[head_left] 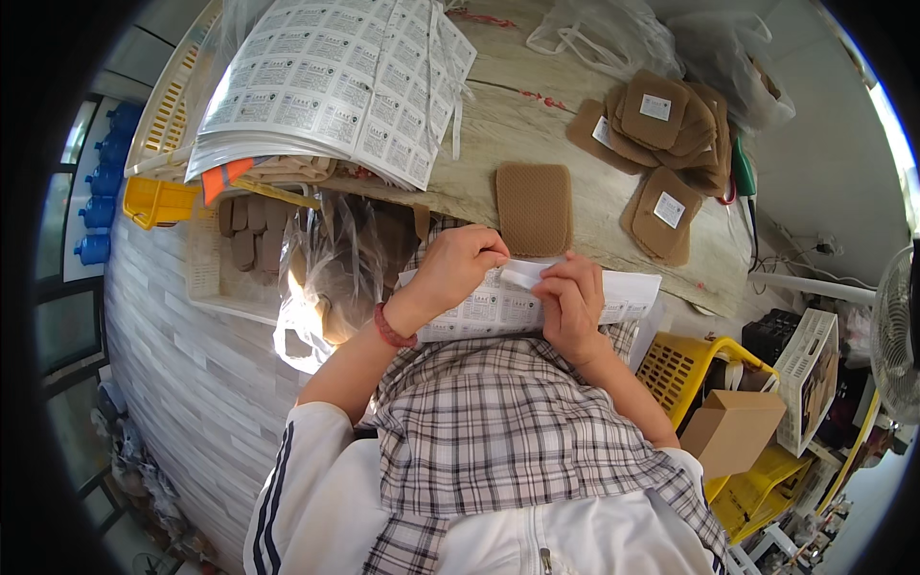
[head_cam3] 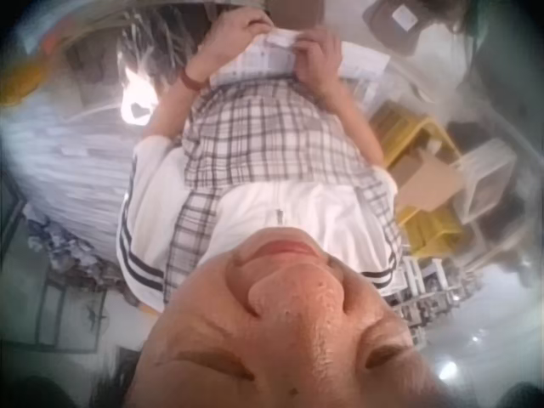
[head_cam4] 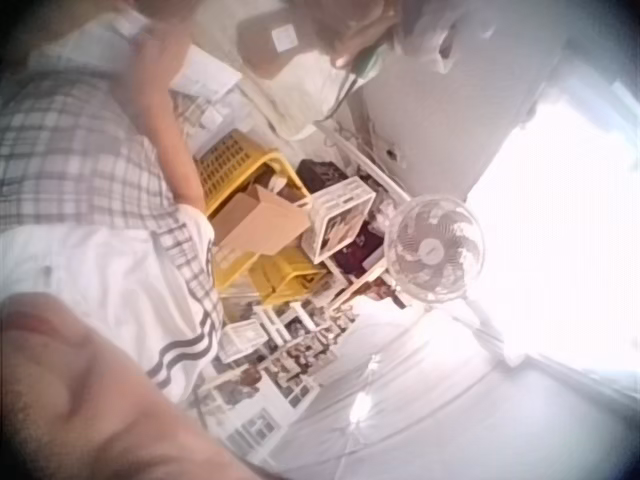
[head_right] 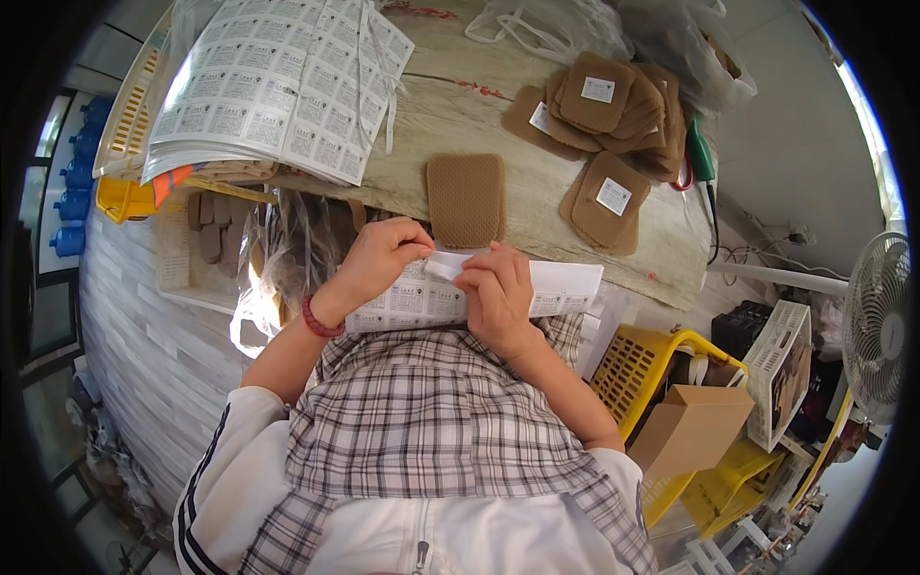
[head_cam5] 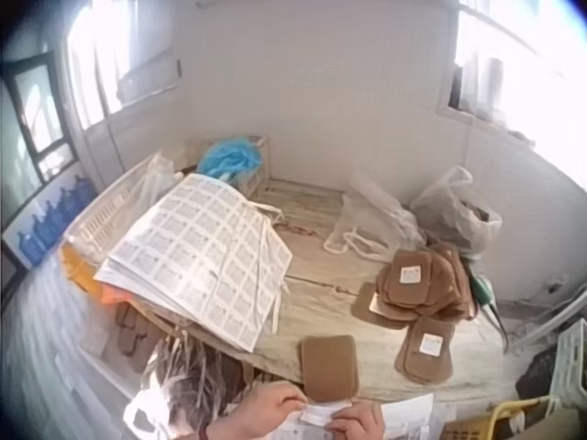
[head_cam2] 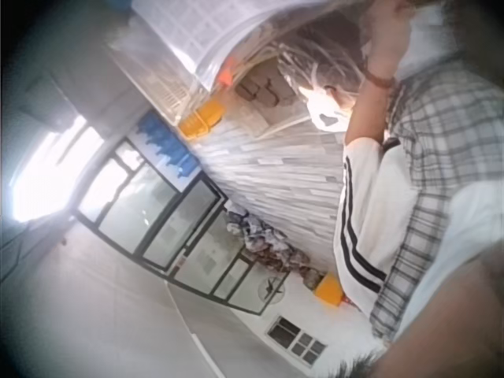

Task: The person repeatedly peels small labels from a sheet and affixes them to brown rectangular pads on a cluttered workbench. They handle the pads one at a time, placing labeled items into a growing stack.

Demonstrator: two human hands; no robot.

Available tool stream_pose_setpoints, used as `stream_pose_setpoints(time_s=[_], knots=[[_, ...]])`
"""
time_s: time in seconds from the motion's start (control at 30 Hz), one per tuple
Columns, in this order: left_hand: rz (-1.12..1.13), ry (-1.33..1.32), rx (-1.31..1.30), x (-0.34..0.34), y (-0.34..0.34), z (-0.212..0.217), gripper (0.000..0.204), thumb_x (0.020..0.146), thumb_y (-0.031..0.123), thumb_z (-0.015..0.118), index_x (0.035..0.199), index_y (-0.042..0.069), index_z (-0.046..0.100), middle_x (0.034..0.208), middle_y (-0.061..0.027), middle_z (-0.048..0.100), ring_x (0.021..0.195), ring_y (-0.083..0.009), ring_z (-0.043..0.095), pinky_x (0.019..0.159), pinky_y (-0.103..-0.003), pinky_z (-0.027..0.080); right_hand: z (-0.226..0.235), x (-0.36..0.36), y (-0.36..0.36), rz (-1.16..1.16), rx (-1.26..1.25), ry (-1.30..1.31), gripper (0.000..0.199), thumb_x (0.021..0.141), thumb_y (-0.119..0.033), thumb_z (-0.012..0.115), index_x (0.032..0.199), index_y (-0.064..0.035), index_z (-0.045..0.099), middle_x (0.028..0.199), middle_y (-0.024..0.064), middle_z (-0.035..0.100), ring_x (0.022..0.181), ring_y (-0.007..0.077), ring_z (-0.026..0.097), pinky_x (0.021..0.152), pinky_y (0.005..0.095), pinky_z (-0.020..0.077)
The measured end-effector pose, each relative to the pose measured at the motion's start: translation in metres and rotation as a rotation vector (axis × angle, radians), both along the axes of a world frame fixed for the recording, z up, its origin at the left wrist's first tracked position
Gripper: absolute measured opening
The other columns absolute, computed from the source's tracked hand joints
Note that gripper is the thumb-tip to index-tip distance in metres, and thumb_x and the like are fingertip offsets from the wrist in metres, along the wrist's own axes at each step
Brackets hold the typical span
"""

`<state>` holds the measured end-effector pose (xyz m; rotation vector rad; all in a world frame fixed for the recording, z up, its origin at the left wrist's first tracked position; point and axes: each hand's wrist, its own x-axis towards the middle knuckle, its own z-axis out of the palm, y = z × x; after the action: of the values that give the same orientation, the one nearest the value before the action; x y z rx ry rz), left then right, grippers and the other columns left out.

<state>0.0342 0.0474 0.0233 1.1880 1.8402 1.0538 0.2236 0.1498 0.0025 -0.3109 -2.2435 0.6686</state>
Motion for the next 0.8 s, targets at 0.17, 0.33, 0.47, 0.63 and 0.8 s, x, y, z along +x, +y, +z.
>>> stream_pose_setpoints(time_s=[0.17,0.33,0.47,0.63,0.8], knots=[[-0.008,0.149,-0.028,-0.003,0.007,-0.002,0.010,0.087,0.009,0.068,0.090,-0.001,0.067,0.087,-0.0104,0.066,0.077,-0.0245,0.063,0.070,-0.036,0.049,0.008,0.014,-0.002,-0.012,-0.517,0.092,0.007,0.094,-0.007,0.065,0.093,-0.0056,0.058,0.104,0.0102,0.060,0.095,0.0242,0.057,0.089,0.0356,0.0465],[-0.137,0.441,0.220,0.003,0.010,-0.002,0.009,0.084,0.006,0.063,0.089,-0.001,0.062,0.107,-0.0142,0.066,0.099,-0.0342,0.063,0.084,-0.042,0.049,0.018,-0.015,0.059,-0.093,-1.004,0.088,0.008,0.100,-0.009,0.059,0.099,-0.0016,0.057,0.091,0.0006,0.057,0.083,0.0077,0.052,0.077,0.0228,0.0448],[-0.135,0.584,0.331,0.007,0.018,-0.015,0.011,0.082,0.005,0.060,0.091,-0.003,0.061,0.118,-0.0205,0.063,0.118,-0.0395,0.058,0.097,-0.047,0.046,-0.008,-0.044,0.088,-0.077,-1.009,-0.122,0.004,0.099,-0.006,0.060,0.098,-0.0022,0.058,0.084,-0.0014,0.057,0.076,0.0067,0.051,0.070,0.0230,0.0448],[-0.134,0.569,0.296,0.006,0.017,-0.016,0.012,0.083,0.003,0.057,0.091,-0.005,0.061,0.121,-0.0231,0.063,0.123,-0.0412,0.056,0.103,-0.049,0.044,-0.017,-0.058,0.087,-0.161,-0.806,-0.227,0.004,0.096,-0.005,0.063,0.096,-0.0017,0.061,0.080,0.0018,0.062,0.075,0.0101,0.056,0.071,0.0266,0.0484],[-0.134,0.587,0.295,0.006,0.017,-0.017,0.012,0.083,0.001,0.055,0.091,-0.006,0.061,0.121,-0.0233,0.062,0.122,-0.0413,0.057,0.104,-0.050,0.044,-0.020,-0.061,0.086,-0.209,-0.765,-0.277,0.006,0.093,-0.005,0.066,0.096,-0.0015,0.062,0.080,0.0056,0.067,0.075,0.0128,0.060,0.071,0.0285,0.0499]])
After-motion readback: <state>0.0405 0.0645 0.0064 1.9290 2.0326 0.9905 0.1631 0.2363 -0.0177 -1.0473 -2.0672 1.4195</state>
